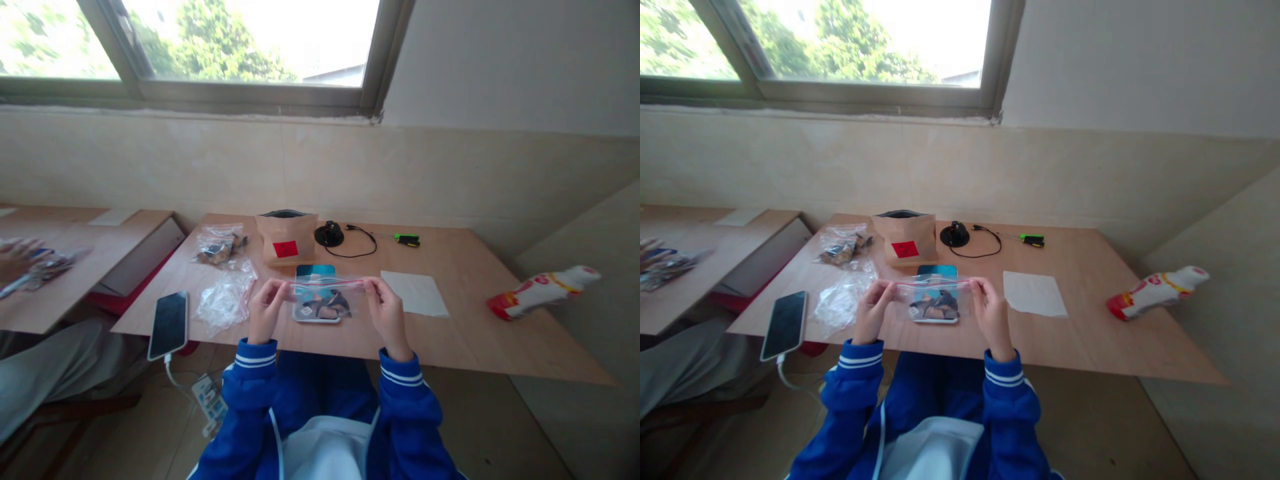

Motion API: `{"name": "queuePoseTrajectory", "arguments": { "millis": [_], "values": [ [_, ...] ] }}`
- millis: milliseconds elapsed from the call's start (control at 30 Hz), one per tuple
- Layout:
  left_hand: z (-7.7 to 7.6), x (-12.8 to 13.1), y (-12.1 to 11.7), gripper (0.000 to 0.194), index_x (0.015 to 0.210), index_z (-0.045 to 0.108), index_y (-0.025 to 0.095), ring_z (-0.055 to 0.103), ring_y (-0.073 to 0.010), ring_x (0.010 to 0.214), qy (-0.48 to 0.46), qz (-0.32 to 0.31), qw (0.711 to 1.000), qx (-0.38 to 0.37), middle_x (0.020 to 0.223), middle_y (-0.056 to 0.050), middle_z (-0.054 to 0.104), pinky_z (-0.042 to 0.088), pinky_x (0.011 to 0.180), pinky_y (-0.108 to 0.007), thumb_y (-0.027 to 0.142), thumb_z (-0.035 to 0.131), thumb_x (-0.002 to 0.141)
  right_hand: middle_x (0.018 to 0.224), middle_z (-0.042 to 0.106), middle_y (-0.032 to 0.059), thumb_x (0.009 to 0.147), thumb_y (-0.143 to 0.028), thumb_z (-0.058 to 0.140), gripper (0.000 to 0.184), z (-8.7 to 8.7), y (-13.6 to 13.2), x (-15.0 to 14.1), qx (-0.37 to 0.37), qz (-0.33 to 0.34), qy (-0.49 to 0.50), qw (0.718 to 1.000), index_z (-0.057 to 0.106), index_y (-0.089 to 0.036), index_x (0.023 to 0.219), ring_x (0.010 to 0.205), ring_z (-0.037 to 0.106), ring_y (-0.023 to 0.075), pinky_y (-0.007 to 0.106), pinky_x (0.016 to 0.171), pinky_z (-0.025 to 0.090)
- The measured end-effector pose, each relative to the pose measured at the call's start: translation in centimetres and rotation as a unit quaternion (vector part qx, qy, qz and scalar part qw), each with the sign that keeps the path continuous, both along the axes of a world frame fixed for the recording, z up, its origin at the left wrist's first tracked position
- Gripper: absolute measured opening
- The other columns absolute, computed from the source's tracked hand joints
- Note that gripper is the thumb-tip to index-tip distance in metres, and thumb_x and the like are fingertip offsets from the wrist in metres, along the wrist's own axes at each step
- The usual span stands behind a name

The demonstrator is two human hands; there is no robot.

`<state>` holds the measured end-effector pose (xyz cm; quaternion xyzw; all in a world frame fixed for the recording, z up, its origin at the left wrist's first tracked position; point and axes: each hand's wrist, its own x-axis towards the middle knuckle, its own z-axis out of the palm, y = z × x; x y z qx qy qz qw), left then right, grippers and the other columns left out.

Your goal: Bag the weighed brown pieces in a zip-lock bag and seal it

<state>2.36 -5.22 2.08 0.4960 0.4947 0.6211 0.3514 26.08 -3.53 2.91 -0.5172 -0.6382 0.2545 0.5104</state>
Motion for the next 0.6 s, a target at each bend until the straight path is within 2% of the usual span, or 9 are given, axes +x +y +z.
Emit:
{"name": "queuePoseTrajectory", "arguments": {
  "millis": [100,267,433,600],
  "values": [
    [0.0,0.9,0.1,0.034,0.076,0.063,0.018,0.059,-0.0122,0.058,-0.028,0.035,0.999,0.001,0.063,0.001,0.061,0.048,0.055,-0.021,0.052,0.064,0.081,0.094,0.074,0.0065,0.095,-0.046,0.048,0.028,-0.1,-0.1,-0.7,-0.001,0.04,0.055,0.998,0.061,-0.022,0.1,0.092,0.07,0.0217,0.035,0.084,0.054],
    [-0.3,1.9,0.2,0.033,0.077,0.061,0.019,0.057,-0.0105,0.055,-0.044,0.083,0.996,0.007,0.06,0.002,0.06,0.045,0.051,-0.019,0.052,0.063,0.082,0.097,0.075,0.0087,0.09,-0.049,0.055,0.03,-0.8,0.2,-1.4,-0.052,0.083,0.129,0.987,0.059,-0.022,0.1,0.094,0.072,0.0231,0.037,0.085,0.057],
    [-0.6,1.7,0.4,0.035,0.078,0.061,0.019,0.06,-0.0115,0.055,-0.072,0.085,0.994,-0.007,0.06,0.002,0.062,0.046,0.05,-0.019,0.054,0.067,0.077,0.092,0.076,0.0096,0.086,-0.054,0.058,0.034,-1.2,0.2,-1.5,-0.063,0.048,0.126,0.989,0.06,-0.021,0.092,0.09,0.072,0.025,0.039,0.083,0.058],
    [-0.8,1.3,1.2,0.039,0.082,0.061,0.018,0.064,-0.0139,0.056,-0.087,0.034,0.995,-0.028,0.065,-0.001,0.067,0.051,0.053,-0.022,0.054,0.07,0.073,0.093,0.075,0.0091,0.088,-0.053,0.055,0.034,-1.3,0.4,-1.3,-0.035,0.014,0.1,0.994,0.061,-0.02,0.092,0.088,0.072,0.0235,0.038,0.082,0.057]
  ]
}}
